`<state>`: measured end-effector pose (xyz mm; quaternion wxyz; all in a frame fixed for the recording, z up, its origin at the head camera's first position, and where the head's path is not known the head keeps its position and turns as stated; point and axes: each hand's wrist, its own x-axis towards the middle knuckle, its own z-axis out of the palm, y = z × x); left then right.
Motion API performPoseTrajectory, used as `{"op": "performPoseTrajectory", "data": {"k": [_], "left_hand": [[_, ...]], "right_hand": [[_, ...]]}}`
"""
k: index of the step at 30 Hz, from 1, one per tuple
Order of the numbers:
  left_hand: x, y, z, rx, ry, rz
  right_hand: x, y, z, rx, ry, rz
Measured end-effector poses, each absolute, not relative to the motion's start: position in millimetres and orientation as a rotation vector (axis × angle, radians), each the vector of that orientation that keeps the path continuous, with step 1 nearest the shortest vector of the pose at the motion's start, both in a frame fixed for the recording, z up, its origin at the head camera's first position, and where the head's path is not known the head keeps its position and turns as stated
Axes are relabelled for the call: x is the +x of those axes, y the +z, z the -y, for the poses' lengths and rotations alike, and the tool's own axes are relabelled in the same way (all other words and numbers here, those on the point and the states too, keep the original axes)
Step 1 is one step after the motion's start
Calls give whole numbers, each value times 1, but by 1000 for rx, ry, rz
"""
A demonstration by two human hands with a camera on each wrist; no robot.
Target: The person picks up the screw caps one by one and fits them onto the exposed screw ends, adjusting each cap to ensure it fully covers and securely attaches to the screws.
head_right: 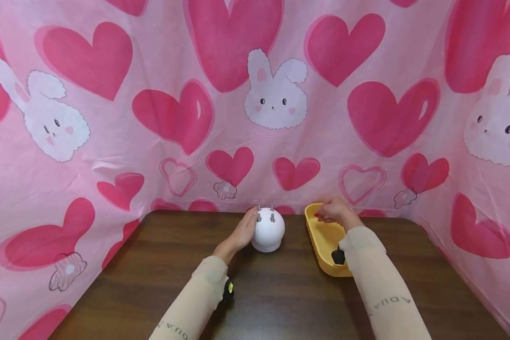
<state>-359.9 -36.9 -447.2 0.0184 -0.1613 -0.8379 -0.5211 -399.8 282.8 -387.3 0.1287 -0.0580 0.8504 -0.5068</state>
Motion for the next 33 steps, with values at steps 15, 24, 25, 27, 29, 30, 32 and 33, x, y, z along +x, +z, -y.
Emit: {"op": "performPoseTrajectory", "data": {"k": [15, 24, 25, 27, 29, 30, 32, 33], "left_hand": [[-362, -449, 37, -495, -1595, 2611], [-359, -448, 37, -493, -1579, 2597], [-359, -448, 37, -489, -1573, 2601], [-358, -447, 36, -482, -1563, 2608], [-358, -447, 36, -481, -1562, 2610], [-358, -447, 36, -481, -1560, 2614], [-358, -446, 36, -483, -1556, 2615], [-359, -446, 36, -484, -1551, 2616]], "right_hand": [[-389, -384, -274, -224, -1457, -2581], [-384, -381, -270, -282, -1480, -2612], [-384, -381, -270, -288, -1488, -2616], [-384, -381, -270, -305, -1499, -2620], [-383, -380, -270, -306, -1511, -2617], [-383, -380, -270, -304, -1510, -2616], [-382, -380, -270, -300, -1510, -2616], [-382, -380, -270, -295, -1512, -2617]]}}
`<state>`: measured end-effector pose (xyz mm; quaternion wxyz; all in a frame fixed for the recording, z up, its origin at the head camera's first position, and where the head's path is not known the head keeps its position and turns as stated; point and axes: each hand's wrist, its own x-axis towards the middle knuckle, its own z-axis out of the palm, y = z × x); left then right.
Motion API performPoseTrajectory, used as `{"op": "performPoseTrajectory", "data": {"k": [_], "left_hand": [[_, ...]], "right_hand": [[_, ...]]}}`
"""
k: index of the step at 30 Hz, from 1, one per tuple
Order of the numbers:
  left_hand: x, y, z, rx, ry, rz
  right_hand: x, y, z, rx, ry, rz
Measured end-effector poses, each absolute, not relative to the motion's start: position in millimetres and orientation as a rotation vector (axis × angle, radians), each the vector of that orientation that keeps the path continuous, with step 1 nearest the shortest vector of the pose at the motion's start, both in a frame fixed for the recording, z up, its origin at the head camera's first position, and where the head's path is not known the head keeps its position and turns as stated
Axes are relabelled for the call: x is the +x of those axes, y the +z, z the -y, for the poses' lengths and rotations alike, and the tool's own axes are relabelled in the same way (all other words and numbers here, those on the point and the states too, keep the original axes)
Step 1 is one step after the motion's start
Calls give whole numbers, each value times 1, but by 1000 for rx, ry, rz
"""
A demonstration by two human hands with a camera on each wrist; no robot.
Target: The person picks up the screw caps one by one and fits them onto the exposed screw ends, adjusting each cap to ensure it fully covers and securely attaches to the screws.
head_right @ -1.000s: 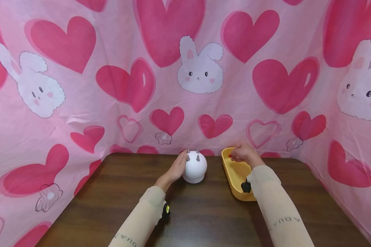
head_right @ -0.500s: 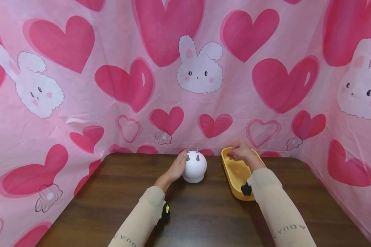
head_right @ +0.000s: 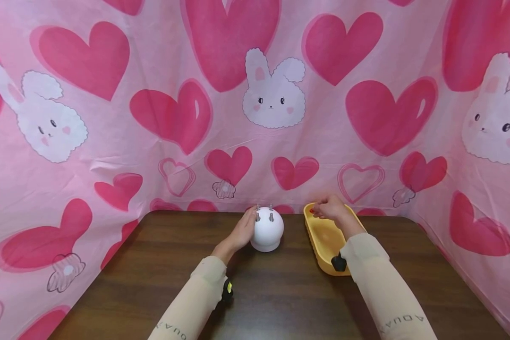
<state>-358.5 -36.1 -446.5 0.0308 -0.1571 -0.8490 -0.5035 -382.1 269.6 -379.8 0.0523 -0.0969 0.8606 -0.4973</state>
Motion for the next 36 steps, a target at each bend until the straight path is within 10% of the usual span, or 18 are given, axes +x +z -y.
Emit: {"op": "performPoseTrajectory", "data": {"k": [36], "left_hand": [[-363, -454, 37, -483, -1583, 2612]], "right_hand": [[-368, -369, -247, -357, -1544, -2665]]}}
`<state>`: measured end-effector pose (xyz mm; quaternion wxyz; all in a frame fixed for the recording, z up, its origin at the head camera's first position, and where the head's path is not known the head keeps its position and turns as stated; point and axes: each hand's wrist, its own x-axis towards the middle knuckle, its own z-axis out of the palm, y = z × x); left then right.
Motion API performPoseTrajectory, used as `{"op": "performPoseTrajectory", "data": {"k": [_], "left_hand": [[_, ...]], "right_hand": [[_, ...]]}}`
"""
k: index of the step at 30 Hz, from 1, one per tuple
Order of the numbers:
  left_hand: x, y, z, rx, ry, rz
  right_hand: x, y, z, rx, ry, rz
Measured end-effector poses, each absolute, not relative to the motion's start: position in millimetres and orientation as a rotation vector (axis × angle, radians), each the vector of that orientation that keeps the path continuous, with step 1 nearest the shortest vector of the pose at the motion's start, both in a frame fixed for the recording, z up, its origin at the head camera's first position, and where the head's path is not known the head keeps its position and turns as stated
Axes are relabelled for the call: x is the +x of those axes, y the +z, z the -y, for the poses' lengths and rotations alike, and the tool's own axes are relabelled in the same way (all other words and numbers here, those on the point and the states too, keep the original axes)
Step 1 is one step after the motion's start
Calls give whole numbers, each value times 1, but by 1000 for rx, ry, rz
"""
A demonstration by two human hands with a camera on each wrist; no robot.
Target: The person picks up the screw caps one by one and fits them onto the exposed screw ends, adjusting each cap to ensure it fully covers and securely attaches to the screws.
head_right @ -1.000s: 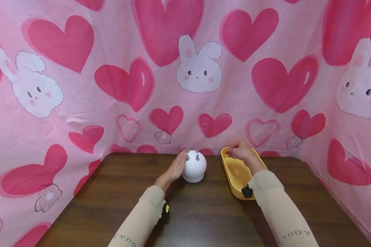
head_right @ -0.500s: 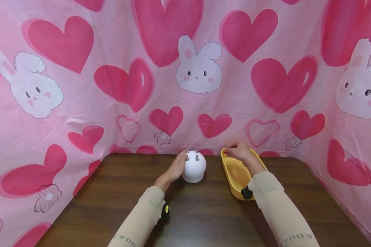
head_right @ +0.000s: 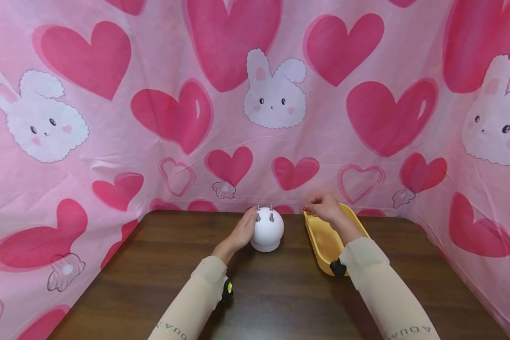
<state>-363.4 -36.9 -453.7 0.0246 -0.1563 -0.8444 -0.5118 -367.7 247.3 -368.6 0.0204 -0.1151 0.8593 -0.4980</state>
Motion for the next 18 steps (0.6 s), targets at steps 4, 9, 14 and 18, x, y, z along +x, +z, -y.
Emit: {"op": "performPoseTrajectory", "data": {"k": [4, 9, 14, 18], "left_hand": [[-363, -454, 37, -485, -1583, 2606], [-363, -454, 37, -491, -1580, 2612], [-364, -454, 37, -498, -1575, 2613], [-365, -453, 37, -491, -1570, 2612]], "right_hand": [[-367, -367, -243, -363, -1547, -2665], [-364, -364, -238, -346, -1533, -2667], [-364, -362, -234, -350, -1529, -2674], [-363, -360, -229, -369, -1538, -2683]]}}
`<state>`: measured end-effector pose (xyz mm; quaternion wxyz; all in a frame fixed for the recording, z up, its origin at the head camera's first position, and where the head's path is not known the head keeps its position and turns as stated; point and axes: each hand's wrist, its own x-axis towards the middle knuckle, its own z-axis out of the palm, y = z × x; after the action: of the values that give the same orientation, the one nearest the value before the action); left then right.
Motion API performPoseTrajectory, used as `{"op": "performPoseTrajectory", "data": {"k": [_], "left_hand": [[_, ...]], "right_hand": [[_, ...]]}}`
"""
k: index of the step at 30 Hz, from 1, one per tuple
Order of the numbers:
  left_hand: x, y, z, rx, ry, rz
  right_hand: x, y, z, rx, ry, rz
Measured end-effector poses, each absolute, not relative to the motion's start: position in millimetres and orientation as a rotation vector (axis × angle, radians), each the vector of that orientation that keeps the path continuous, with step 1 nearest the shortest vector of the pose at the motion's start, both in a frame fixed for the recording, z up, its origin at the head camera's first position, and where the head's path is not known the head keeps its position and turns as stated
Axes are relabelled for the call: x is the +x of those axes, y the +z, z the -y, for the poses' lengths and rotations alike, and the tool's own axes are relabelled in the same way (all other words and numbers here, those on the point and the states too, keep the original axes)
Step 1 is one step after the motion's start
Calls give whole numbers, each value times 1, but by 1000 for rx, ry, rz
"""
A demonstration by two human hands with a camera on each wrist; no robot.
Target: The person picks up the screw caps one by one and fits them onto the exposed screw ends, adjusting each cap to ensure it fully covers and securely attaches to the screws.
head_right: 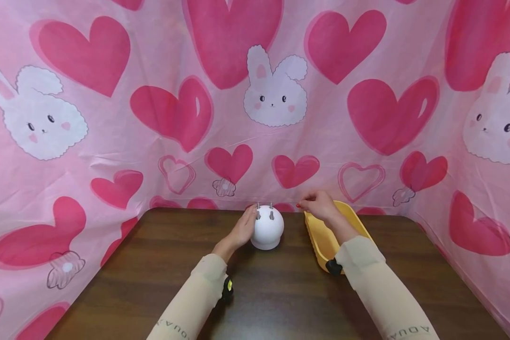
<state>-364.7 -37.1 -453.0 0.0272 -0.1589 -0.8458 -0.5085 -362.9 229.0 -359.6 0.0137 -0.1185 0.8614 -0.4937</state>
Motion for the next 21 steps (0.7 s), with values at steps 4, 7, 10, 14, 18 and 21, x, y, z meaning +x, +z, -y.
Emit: {"op": "performPoseTrajectory", "data": {"k": [4, 7, 10, 14, 18, 21], "left_hand": [[-365, -452, 37, -485, -1573, 2612], [-365, -452, 37, -489, -1573, 2609], [-364, -452, 37, -493, -1574, 2608], [-362, -451, 37, -497, -1582, 2607], [-362, -451, 37, -491, -1573, 2615], [-362, -451, 37, -485, -1570, 2619]], "right_hand": [[-361, -357, -223, -391, -1546, -2695], [-360, -356, -218, -387, -1557, -2694], [-359, -355, -213, -373, -1575, -2684], [-359, -356, -210, -380, -1604, -2670], [-359, -358, -207, -400, -1606, -2665], [-357, -359, -205, -404, -1605, -2663]]}}
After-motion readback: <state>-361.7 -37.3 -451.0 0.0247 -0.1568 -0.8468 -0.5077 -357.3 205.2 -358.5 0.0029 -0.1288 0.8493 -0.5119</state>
